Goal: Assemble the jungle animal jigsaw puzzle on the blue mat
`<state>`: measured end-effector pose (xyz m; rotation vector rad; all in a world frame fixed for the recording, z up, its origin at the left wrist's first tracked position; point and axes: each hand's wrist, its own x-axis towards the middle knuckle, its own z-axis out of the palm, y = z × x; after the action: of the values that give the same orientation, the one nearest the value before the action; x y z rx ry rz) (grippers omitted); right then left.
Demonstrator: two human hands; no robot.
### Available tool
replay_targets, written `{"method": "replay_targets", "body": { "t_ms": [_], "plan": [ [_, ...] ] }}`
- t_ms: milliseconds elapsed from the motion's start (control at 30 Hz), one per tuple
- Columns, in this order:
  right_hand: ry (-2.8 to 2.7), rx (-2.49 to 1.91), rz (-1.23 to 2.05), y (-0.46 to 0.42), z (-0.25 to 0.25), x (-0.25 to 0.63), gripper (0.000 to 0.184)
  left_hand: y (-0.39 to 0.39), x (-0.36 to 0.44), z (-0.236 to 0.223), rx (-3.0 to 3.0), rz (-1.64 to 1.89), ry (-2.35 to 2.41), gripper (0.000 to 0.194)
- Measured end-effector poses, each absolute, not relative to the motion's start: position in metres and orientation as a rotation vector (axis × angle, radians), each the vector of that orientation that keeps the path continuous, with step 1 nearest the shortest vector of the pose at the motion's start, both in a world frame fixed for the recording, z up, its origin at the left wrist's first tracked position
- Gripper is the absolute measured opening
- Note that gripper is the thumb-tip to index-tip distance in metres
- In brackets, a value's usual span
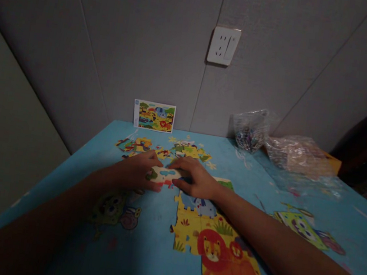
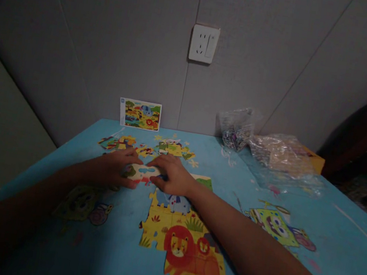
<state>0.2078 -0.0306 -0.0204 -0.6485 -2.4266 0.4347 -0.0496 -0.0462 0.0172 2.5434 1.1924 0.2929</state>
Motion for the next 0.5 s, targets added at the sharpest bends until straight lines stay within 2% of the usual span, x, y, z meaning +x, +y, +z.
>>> {"method": "replay_targets", "body": {
  "t_ms": [100, 333, 500],
  "plan": [
    [-2.458, -0.656, 0.423, -0.032, -0.02, 0.208, 0.034, -0.044, -0.05, 0.018, 2.524, 0.246, 1.236, 0.041],
    [-2.5, -0.693, 0.376, -0.035, -0.016, 0.208, 0.033, -0.04, -0.05, 0.01, 2.509, 0.282, 1.307, 0.055],
    [-2.585, -0.787, 0.247, -0.045, -0.006, 0.211, 0.036, -0.043, -0.048, 0.012, 2.508, 0.272, 1.372, 0.055]
  ]
}}
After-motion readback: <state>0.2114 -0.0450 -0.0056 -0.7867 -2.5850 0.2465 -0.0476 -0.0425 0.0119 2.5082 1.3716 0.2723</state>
